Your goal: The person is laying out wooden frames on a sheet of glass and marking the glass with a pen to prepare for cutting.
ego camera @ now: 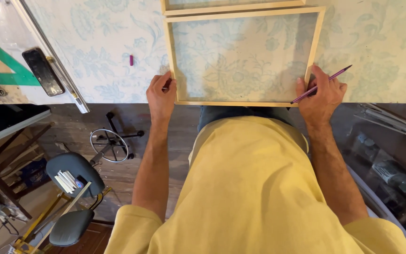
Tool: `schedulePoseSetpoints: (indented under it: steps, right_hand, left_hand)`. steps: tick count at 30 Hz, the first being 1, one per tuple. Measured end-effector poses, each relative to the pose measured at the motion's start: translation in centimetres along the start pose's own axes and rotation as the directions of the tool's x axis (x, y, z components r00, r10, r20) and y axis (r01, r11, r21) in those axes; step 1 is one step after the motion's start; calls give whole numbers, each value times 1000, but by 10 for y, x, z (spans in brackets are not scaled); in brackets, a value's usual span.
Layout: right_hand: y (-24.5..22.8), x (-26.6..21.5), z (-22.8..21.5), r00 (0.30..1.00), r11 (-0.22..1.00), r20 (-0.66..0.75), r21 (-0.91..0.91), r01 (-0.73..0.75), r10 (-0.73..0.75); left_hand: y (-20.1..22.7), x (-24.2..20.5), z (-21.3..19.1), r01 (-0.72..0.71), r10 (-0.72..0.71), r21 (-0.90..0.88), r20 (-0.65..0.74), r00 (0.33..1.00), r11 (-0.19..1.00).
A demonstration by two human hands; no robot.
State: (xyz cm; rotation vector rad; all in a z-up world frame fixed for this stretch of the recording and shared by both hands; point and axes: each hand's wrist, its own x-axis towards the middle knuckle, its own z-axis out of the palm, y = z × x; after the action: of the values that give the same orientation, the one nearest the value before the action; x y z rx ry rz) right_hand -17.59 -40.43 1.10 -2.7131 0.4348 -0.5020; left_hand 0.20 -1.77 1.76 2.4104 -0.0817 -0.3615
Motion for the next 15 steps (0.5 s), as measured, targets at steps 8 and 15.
schedulePoseSetpoints:
  steps: [8,15]
  right_hand:
    - [4,-1,8,999,999,-9,13,-44,44]
    - [-2,-4,11,999,999,-24,-10,-35,35]
  left_hand:
    - [9,12,-9,31,-26,-89,57,998,996]
    - [30,62,-24,144,-113,-176,173,978,974]
